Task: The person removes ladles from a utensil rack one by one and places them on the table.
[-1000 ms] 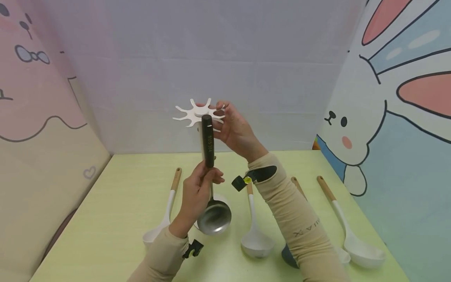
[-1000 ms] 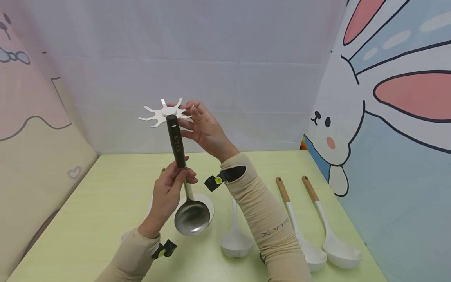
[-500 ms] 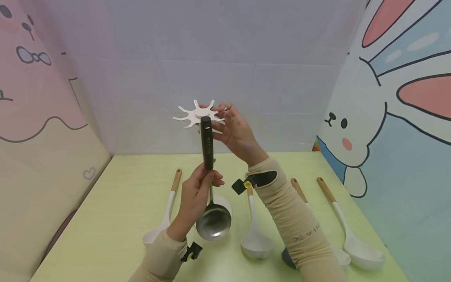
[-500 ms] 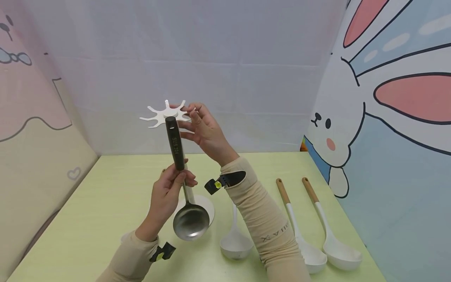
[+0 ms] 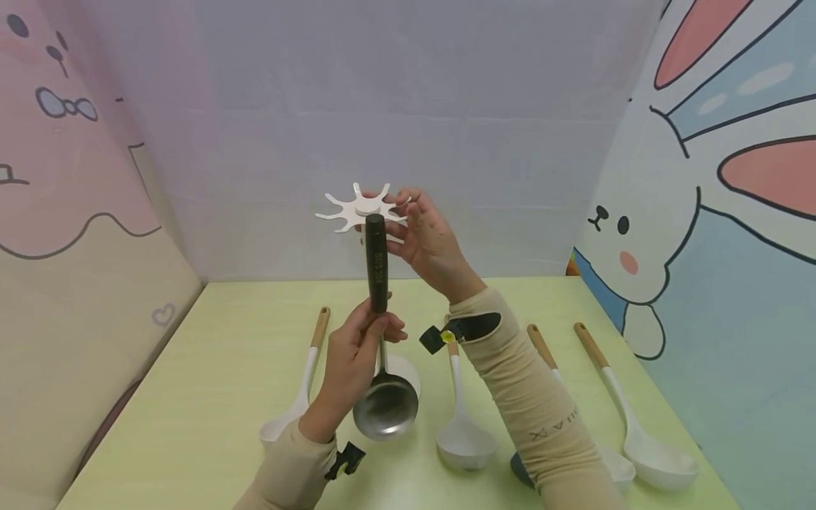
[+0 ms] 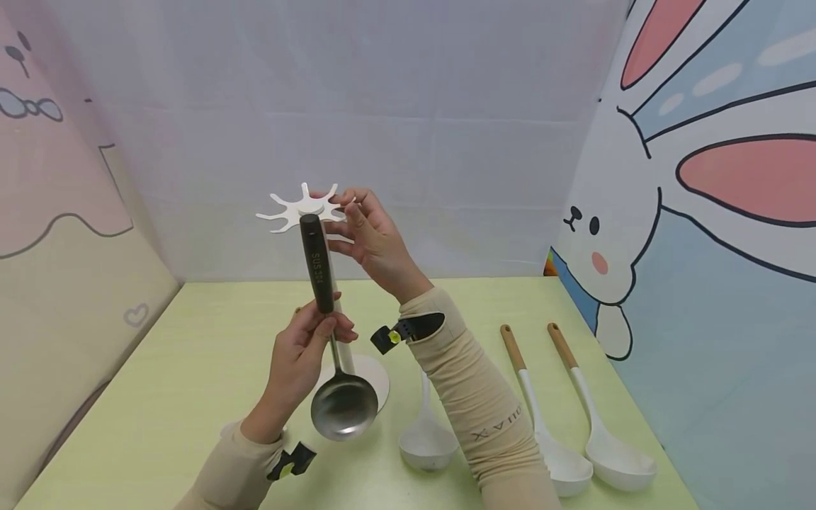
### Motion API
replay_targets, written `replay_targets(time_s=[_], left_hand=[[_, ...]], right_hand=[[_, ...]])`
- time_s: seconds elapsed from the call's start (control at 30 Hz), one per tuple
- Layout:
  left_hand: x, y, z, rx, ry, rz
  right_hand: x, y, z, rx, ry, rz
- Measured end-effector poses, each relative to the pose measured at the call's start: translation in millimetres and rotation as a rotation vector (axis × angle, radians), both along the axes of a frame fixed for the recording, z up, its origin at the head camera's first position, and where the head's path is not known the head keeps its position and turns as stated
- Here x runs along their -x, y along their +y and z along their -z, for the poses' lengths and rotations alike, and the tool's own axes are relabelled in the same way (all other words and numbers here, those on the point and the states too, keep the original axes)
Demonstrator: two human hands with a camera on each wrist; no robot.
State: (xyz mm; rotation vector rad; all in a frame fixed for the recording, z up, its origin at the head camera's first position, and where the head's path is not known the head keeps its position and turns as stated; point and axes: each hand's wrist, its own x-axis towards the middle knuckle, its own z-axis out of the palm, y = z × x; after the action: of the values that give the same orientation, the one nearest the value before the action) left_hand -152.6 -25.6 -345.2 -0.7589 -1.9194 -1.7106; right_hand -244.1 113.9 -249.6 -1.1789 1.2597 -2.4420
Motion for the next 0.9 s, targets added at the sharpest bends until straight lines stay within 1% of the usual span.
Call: replay_targets(time_s=[0.23, 0.43, 0.53, 0.63, 0.8, 0.9], left_hand=[[-4.3, 0, -2.6, 0.013, 0.026, 0.022], [-11.0, -3, -7.2, 0.03, 0.009, 0.012], [-14.7, -6, -9.0, 0.024, 0.01, 0.016], [-17.8, -11, -11.0, 0.027, 0.037, 0.015], [-20.4, -23, -15.4, 0.044, 0.109, 0.009], [-22.9, -32, -20.4, 0.047, 0.113, -0.001]], right_hand=[[-0.7, 1, 1.2, 0.001, -0.003, 0.01], [-1.2, 1, 0.6, 0.003, 0.011, 0.0], [-2.0, 2, 0.4, -0.005, 0.012, 0.011], [-2.7, 2, 0.2, -0.014, 0.008, 0.033], [-3.0, 1, 0.2, -0.016, 0.01, 0.049], [-3.1, 1, 0.5, -0.007, 0.011, 0.047]])
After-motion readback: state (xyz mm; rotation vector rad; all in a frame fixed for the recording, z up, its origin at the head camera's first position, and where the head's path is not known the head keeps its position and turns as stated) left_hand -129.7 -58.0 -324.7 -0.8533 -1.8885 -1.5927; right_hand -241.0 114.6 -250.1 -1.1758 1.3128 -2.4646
